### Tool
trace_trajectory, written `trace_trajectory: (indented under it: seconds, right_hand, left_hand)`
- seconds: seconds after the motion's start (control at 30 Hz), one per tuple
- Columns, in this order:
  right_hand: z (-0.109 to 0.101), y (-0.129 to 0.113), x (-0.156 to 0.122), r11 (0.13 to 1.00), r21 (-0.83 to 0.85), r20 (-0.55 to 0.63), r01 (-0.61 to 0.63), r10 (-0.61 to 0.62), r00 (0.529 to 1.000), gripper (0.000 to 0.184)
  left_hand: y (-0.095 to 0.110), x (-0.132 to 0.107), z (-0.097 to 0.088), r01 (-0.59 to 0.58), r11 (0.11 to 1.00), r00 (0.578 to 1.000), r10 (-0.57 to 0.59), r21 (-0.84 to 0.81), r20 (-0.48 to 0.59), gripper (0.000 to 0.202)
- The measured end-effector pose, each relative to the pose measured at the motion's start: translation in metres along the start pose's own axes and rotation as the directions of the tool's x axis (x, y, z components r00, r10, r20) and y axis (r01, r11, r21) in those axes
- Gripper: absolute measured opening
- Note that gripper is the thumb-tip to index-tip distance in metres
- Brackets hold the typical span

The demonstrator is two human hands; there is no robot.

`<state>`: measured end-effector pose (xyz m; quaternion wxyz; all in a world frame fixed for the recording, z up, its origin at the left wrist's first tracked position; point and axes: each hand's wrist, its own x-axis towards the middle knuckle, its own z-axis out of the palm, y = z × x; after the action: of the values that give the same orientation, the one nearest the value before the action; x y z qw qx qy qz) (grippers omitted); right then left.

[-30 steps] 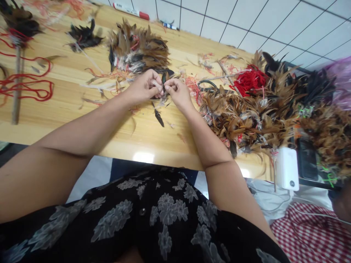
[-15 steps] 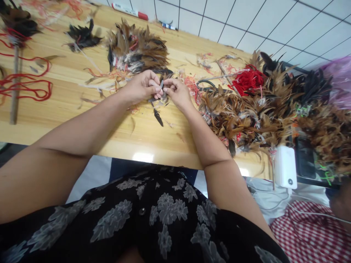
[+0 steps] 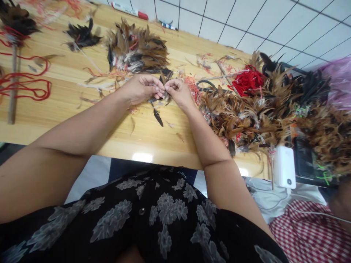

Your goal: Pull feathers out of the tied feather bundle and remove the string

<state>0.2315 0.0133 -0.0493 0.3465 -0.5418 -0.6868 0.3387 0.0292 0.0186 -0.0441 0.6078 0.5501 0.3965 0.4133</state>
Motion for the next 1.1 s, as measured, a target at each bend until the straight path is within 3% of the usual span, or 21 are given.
trace_trajectory:
  seconds: [0.17, 0.33, 0.63, 0.83, 1.1]
  right_hand:
    - [-0.001, 0.003, 0.003, 1.000, 0.010, 0.042, 0.002, -0.003, 0.999, 0.046]
    - [-0.001, 0.001, 0.003, 1.000, -0.021, 0.057, 0.012, -0.011, 0.998, 0.045]
    - [0.002, 0.002, 0.000, 0.994, -0.113, 0.060, 0.003, 0.003, 0.998, 0.031]
    - [0.007, 0.016, 0.005, 0.994, -0.059, 0.095, 0.092, -0.086, 0.992, 0.022]
    - [0.013, 0.038, 0.014, 0.991, 0.093, -0.003, 0.097, -0.097, 0.995, 0.035]
  left_hand:
    - [0.004, -0.003, 0.000, 0.022, 0.995, 1.000, -0.021, -0.097, 0.004, 0.012]
    - [0.003, -0.005, -0.001, 0.003, 0.998, 1.000, -0.003, -0.057, -0.008, 0.012]
    - [-0.003, 0.001, 0.004, -0.127, 0.965, 0.987, 0.145, 0.229, -0.064, 0.021]
    - [-0.007, 0.002, 0.003, -0.207, 0.833, 0.961, 0.273, 0.513, -0.054, 0.023]
    - [-0.013, 0.004, 0.000, -0.273, 0.740, 0.923, 0.382, 0.615, -0.050, 0.020]
